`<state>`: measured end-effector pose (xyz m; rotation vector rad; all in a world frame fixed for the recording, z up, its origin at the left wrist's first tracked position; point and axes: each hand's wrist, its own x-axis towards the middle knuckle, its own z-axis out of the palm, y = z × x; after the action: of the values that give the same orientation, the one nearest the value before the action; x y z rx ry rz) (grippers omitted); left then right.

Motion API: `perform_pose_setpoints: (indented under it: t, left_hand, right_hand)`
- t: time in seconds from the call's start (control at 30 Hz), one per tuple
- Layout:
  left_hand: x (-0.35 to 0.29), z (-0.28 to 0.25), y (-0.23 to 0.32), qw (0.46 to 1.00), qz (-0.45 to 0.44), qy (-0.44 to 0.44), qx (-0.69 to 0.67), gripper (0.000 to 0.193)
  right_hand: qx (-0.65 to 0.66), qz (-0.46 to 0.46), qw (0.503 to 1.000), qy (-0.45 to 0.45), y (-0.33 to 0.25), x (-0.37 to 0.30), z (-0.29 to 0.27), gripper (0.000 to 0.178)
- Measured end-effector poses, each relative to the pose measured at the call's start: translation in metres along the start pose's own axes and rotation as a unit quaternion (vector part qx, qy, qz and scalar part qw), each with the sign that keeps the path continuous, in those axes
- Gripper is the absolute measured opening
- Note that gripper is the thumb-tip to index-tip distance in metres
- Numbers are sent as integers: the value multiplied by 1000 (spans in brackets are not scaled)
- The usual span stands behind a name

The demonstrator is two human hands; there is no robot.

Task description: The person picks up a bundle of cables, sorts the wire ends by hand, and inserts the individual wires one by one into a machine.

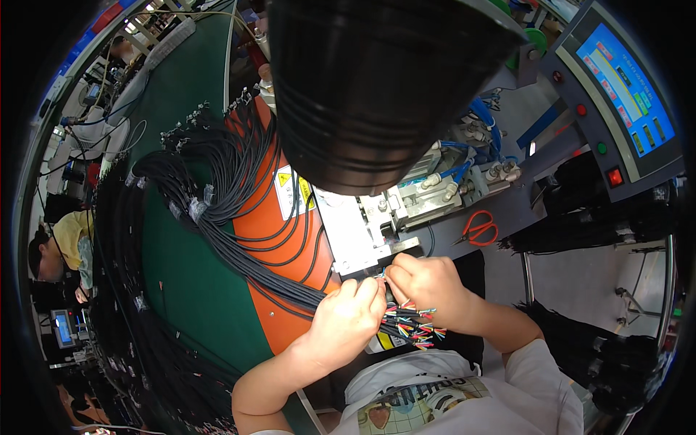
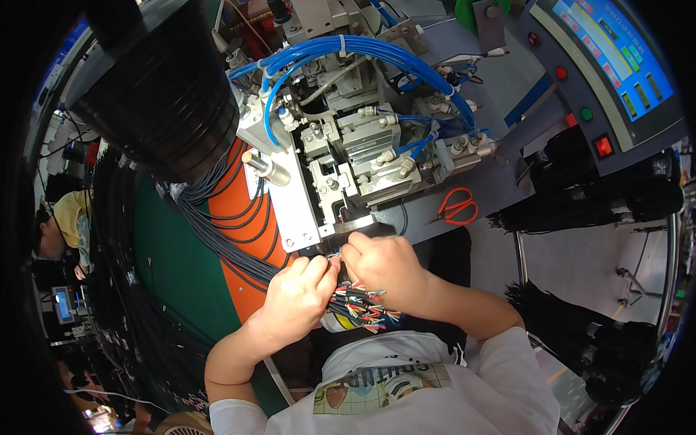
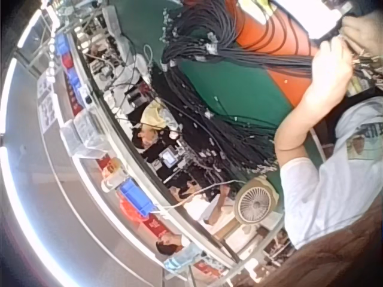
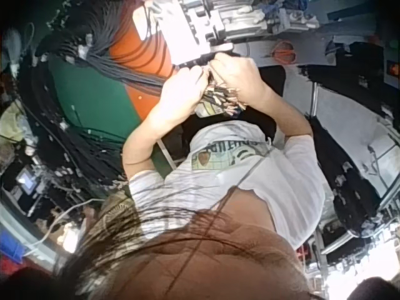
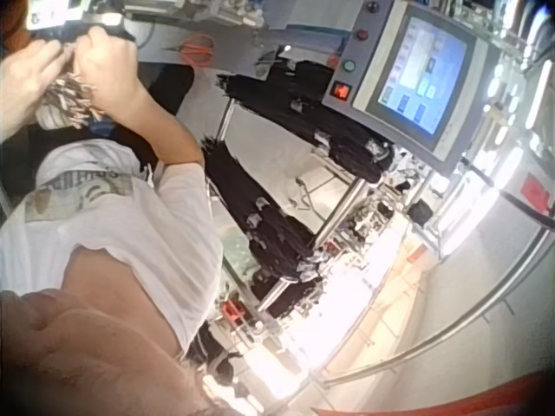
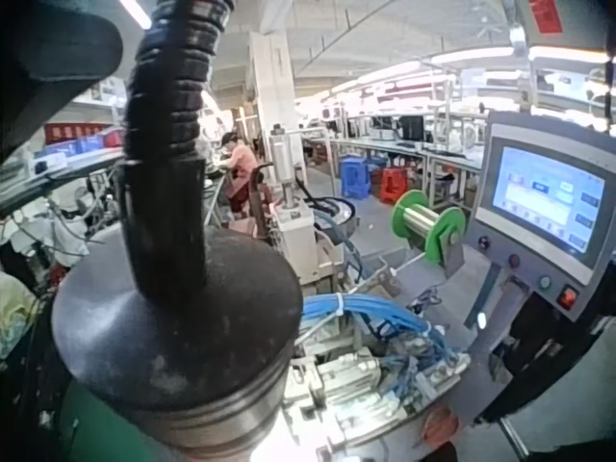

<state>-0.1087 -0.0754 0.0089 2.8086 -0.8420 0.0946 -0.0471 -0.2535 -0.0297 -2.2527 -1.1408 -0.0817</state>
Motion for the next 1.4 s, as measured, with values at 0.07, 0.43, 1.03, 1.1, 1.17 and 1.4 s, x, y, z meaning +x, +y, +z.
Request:
perform_pose_setpoints:
  t: [0.07, 0.43, 1.03, 1.1, 1.17, 1.4]
  left_hand:
    - [2, -1, 0, 1000, -4, -16, 3, 37]
    - [-3, 3, -2, 1000, -9, 15, -21, 37]
    - [-30, 8, -23, 966, -63, 137, -210, 36]
    - [-32, 2, -21, 963, -55, 136, -225, 38]
    - [-31, 2, -21, 962, -38, 139, -231, 44]
    - [-21, 7, -19, 962, -68, 148, -219, 41]
  right_hand:
    - [56, 27, 997, -43, 7, 2, -1, 13]
    - [122, 22, 989, 76, 4, -1, 7, 12]
    - [446, 60, 893, -6, 2, -15, 15, 28]
    - [529, 102, 842, 6, -4, -15, 16, 25]
    - [613, 169, 771, 33, -8, -15, 18, 20]
    - [628, 274, 726, 62, -16, -18, 22, 25]
